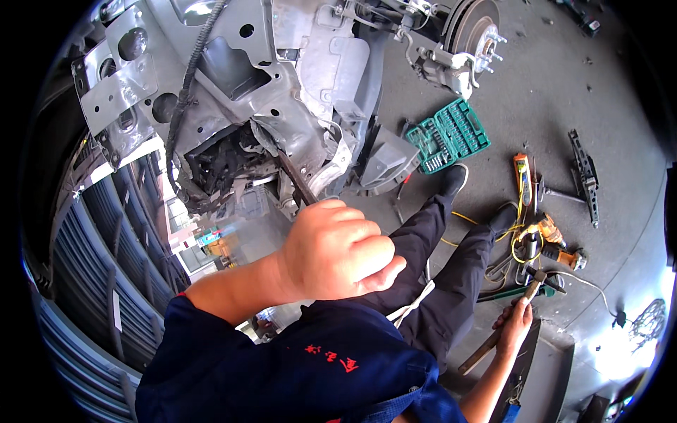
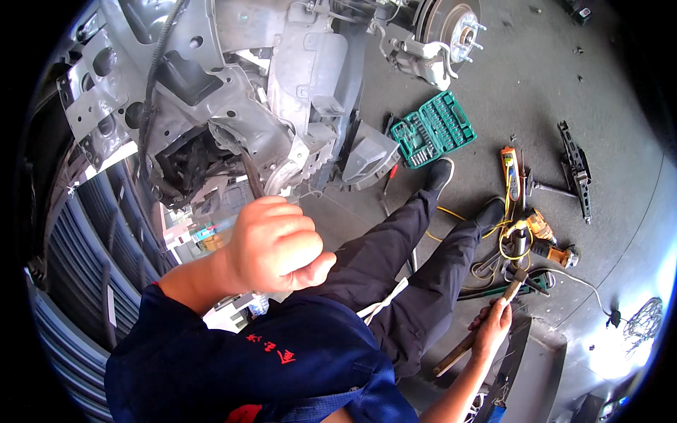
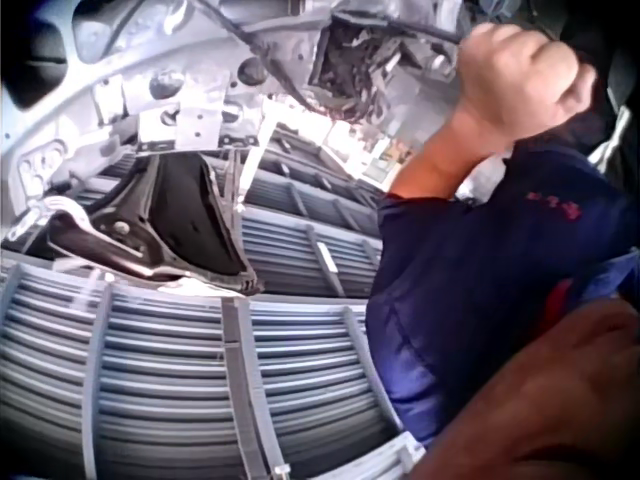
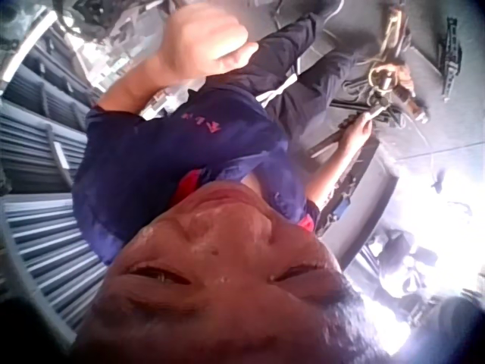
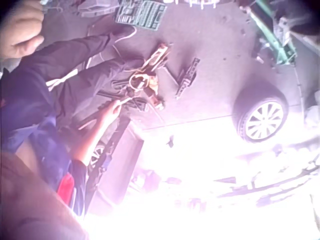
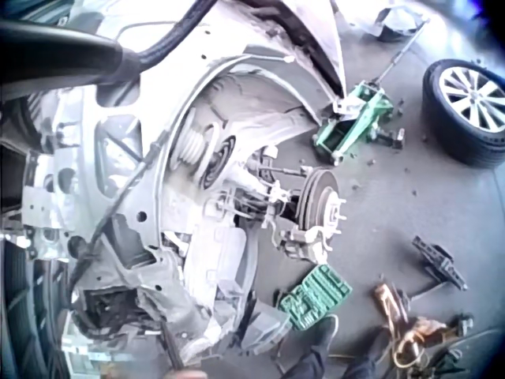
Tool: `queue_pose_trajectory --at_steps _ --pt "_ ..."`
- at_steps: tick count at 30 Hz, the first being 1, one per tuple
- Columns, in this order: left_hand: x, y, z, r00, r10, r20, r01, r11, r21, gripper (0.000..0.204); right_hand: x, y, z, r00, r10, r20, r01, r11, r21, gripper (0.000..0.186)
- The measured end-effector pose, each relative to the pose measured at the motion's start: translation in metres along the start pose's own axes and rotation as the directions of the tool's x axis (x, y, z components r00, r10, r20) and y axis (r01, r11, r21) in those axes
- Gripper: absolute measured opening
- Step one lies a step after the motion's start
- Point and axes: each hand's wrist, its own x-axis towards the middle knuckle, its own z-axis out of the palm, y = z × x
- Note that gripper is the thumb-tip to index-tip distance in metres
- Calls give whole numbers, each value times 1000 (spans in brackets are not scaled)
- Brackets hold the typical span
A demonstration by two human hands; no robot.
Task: The person picks up a chisel and a hammer, repeatedly strikes the car frame using the chisel and hammers, and touches the frame by hand.
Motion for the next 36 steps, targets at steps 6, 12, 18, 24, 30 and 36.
queue_pose_trajectory --at_steps 6,12,18,24,30,36 --pt "-4 -19 13 997 47 -65 -48 999 -15 39 -5 -4 6 1000 -3 21 2 1000 19 34" --pt "0 -35 -6 980 67 -187 -73 997 -25 40 -46 -39 29 981 -163 105 150 981 126 30" --pt "-7 -45 8 961 99 -258 -94 995 31 33 -111 -70 94 701 -597 390 326 755 569 53" --pt "-19 -48 7 976 14 -219 -1 998 58 23 -172 -72 174 615 -575 540 429 818 383 36" --pt "-27 -56 18 980 80 -182 -63 993 96 19 -191 -65 170 703 -704 99 596 660 457 43" --pt "-30 -61 25 985 102 -138 -85 988 126 20 -209 -52 210 741 -608 286 560 794 237 40"
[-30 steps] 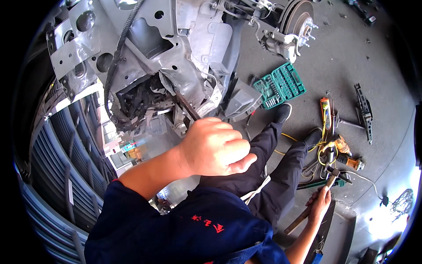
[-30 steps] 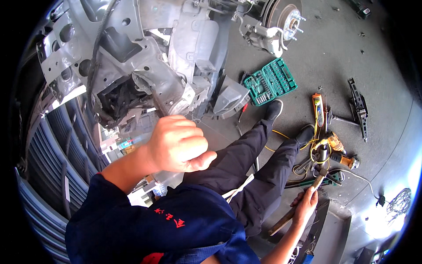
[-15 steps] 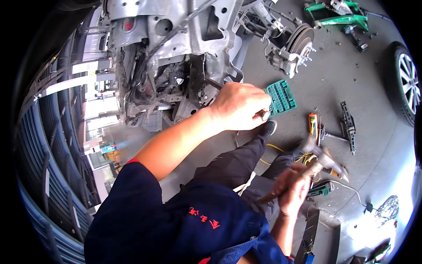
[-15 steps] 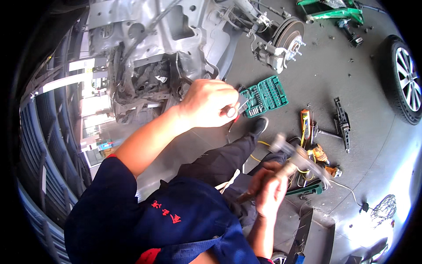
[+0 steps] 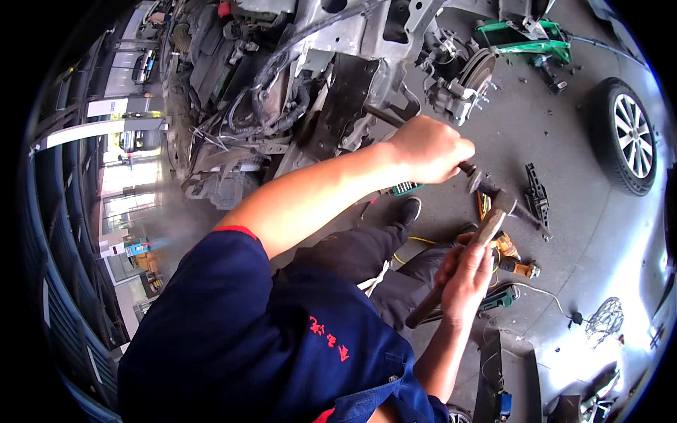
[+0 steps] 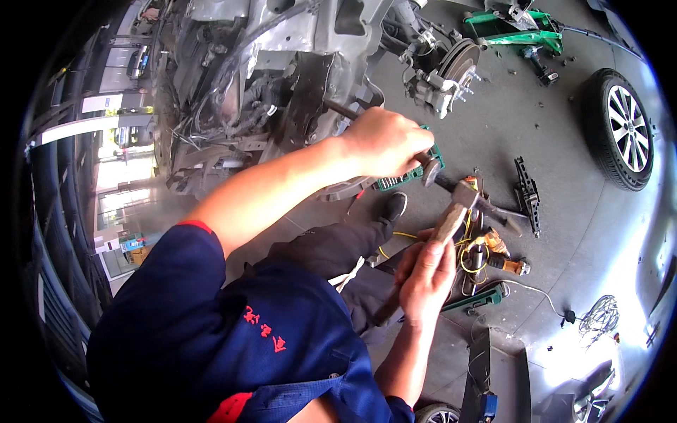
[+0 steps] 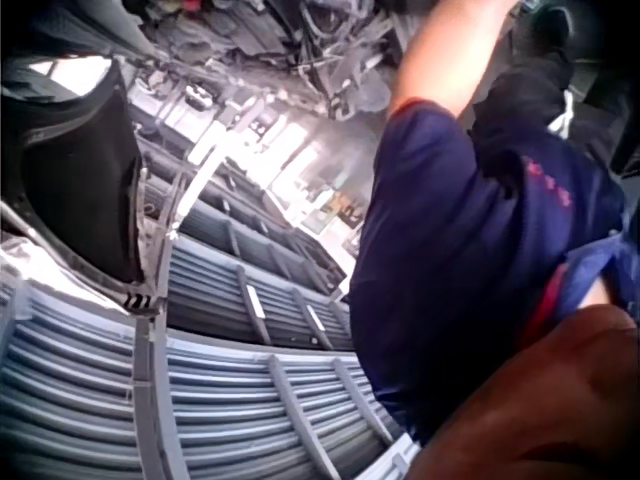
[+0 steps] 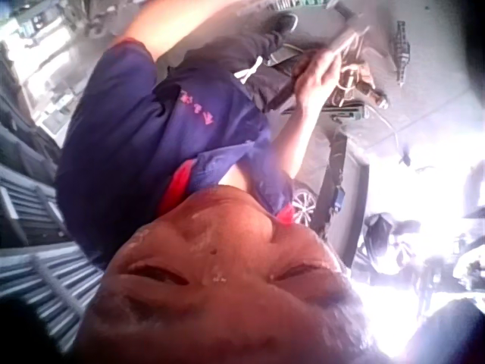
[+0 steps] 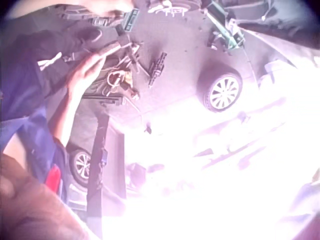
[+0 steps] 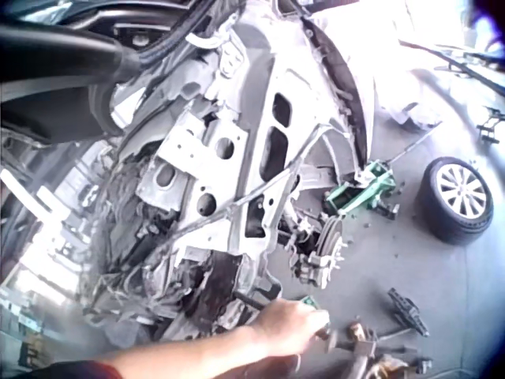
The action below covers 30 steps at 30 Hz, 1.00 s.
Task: The person picks up a chisel and a hammer, repeatedly strikes the car frame using the chisel and hammers, and touches the frame by hand.
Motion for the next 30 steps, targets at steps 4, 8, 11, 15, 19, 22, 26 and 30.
queue_pose_trajectory --at_steps 4,8,11,15,19,22,26,30 --pt "-5 -4 2 999 -32 13 32 999 29 18 0 -20 -24 945 -65 -320 123 978 165 44" --pt "-2 -3 0 999 6 43 -7 999 31 18 5 -3 -14 898 -10 -439 199 900 388 41" --pt "-2 -2 3 999 -3 43 1 999 32 19 -3 4 15 979 189 -71 -175 970 171 41" --pt "-7 -9 -4 997 -35 66 32 998 52 17 2 -13 -30 922 -2 -387 94 971 219 48" --pt "-3 -7 -3 997 2 73 -7 998 63 14 4 22 -19 850 -104 -516 332 867 372 40" --pt "0 -7 -1 998 17 56 -17 1000 7 14 -3 10 34 979 199 -44 -181 945 272 37" --pt "-9 -15 -7 998 19 62 -23 998 51 15 -3 2 -20 936 34 -350 51 972 231 49" --pt "-2 -6 -5 995 25 92 -31 997 65 15 3 11 6 830 -66 -554 349 837 422 40"
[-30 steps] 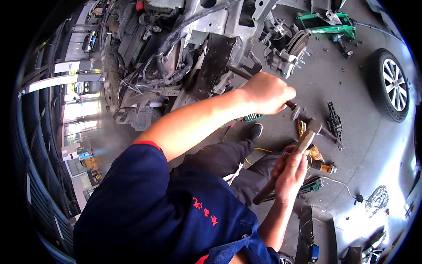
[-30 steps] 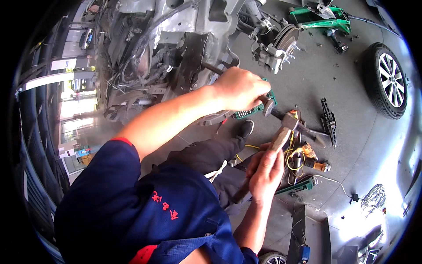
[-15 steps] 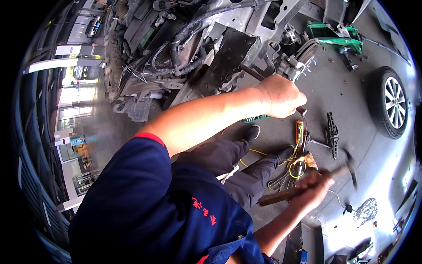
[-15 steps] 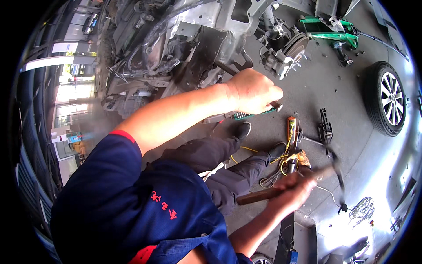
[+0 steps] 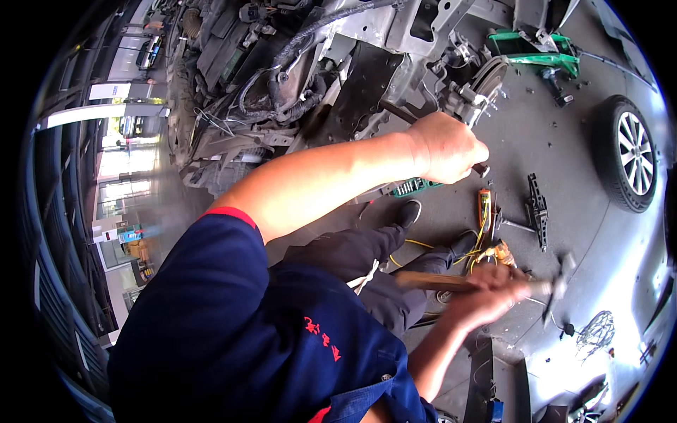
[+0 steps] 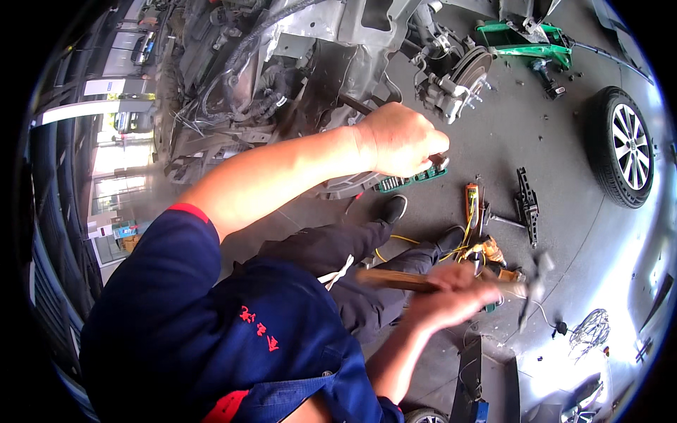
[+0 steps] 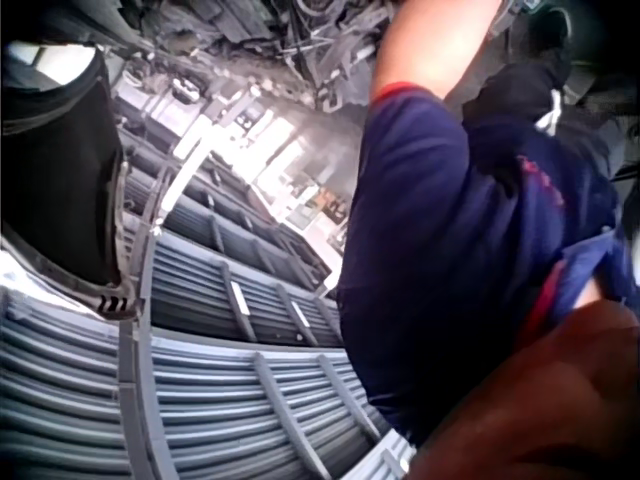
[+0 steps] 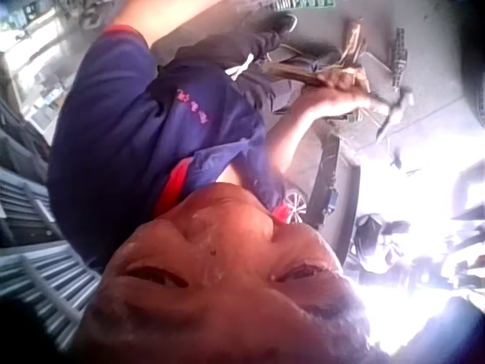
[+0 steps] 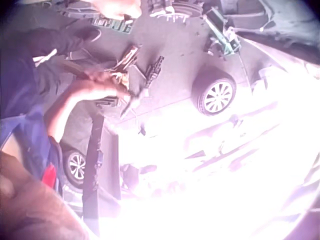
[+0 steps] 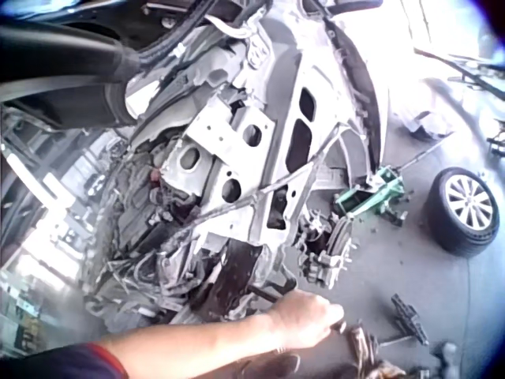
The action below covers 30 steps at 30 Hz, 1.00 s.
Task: The person picks up a chisel and a hammer, repeatedly strikes the car frame using the chisel and hammers, and touches the frame by hand.
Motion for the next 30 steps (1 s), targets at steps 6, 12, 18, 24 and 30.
queue_pose_trajectory --at_steps 6,12,18,24,30 --pt "-8 -2 -7 1000 0 19 0 1000 -3 16 4 -27 -10 974 179 138 -79 842 -534 39" --pt "-2 6 -8 999 12 39 -13 1000 9 16 -2 19 -32 670 -560 487 686 218 -694 41" --pt "-16 2 -17 1000 -3 8 3 999 -35 12 11 -65 -28 987 91 135 -41 941 -336 37" --pt "-8 5 -13 1000 28 2 -28 999 -35 11 -23 -13 -11 976 -213 47 218 959 -182 51" --pt "-14 15 -5 987 -111 -117 100 990 -96 11 -42 20 -23 884 253 392 -180 960 -214 36"
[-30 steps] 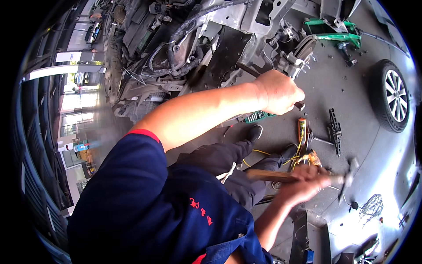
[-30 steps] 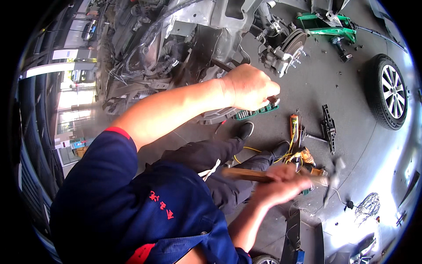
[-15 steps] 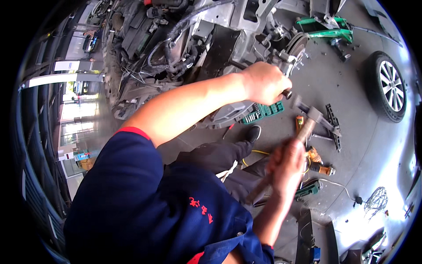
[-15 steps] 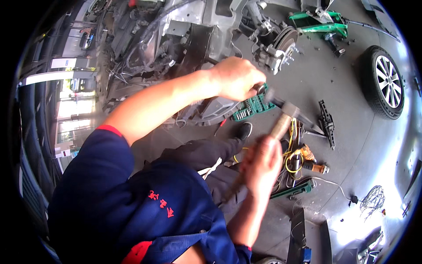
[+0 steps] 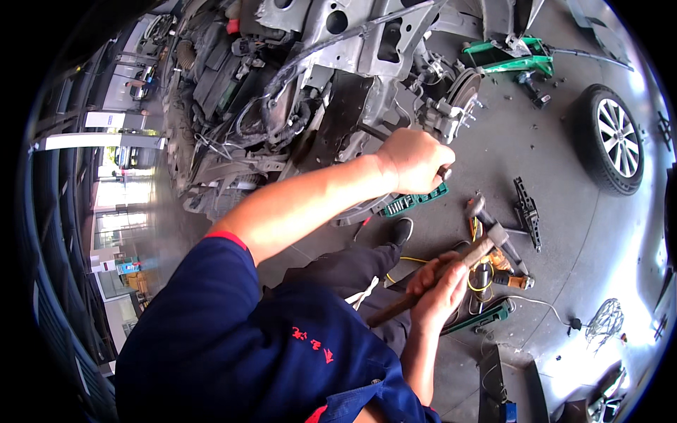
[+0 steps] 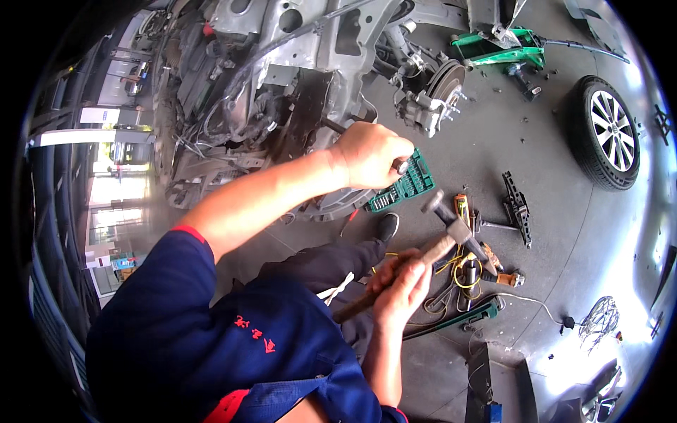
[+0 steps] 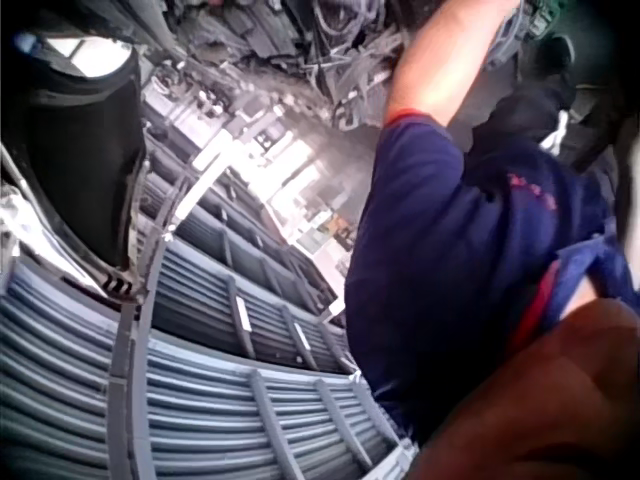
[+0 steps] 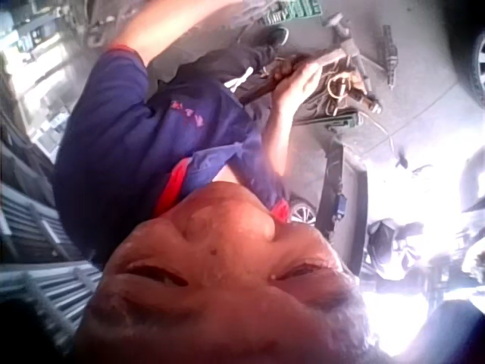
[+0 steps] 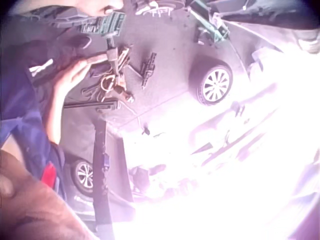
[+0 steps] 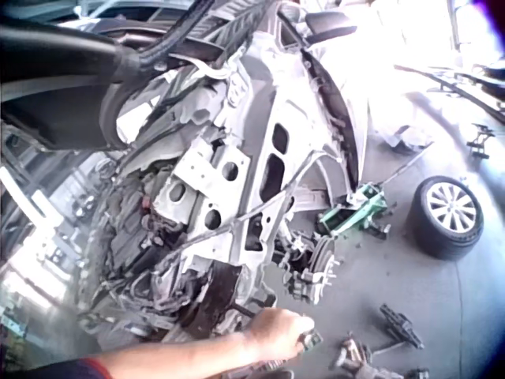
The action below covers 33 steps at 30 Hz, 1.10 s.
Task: The person picks up a chisel and a hammer, repeatedly strikes the car frame using the chisel and hammers, and touches the frame by hand.
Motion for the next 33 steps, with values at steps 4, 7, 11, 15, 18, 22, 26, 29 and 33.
queue_pose_trajectory --at_steps 4,7,11,15,18,22,26,29,33 --pt "13 -3 -7 993 -39 -115 30 997 -75 10 10 -23 -28 989 20 -144 -30 997 -70 36" --pt "34 -6 -24 986 -112 -123 95 986 -137 16 26 -35 -42 982 52 -181 -60 997 -41 28" --pt "19 2 -28 999 33 39 -31 998 -51 19 51 -36 -52 997 -58 41 57 998 17 21" --pt "-9 -1 5 984 139 115 -140 990 2 17 81 -60 -5 977 -17 212 21 1000 -18 20" --pt "-10 -5 14 989 147 -10 -147 989 -14 16 93 -58 27 956 49 290 -50 999 -1 23" --pt "-26 -10 27 926 277 256 -310 946 99 22 98 -53 62 958 80 276 -59 995 -85 32" --pt "-39 -19 43 971 171 167 -120 953 -278 20 114 -17 68 923 131 363 -3 943 -333 32" --pt "-38 -29 56 975 195 104 -152 933 -325 21 116 -10 70 927 112 358 -5 958 -288 33" --pt "-31 -21 42 991 70 112 -8 877 -481 21 127 -21 65 895 101 435 -47 990 -133 42"
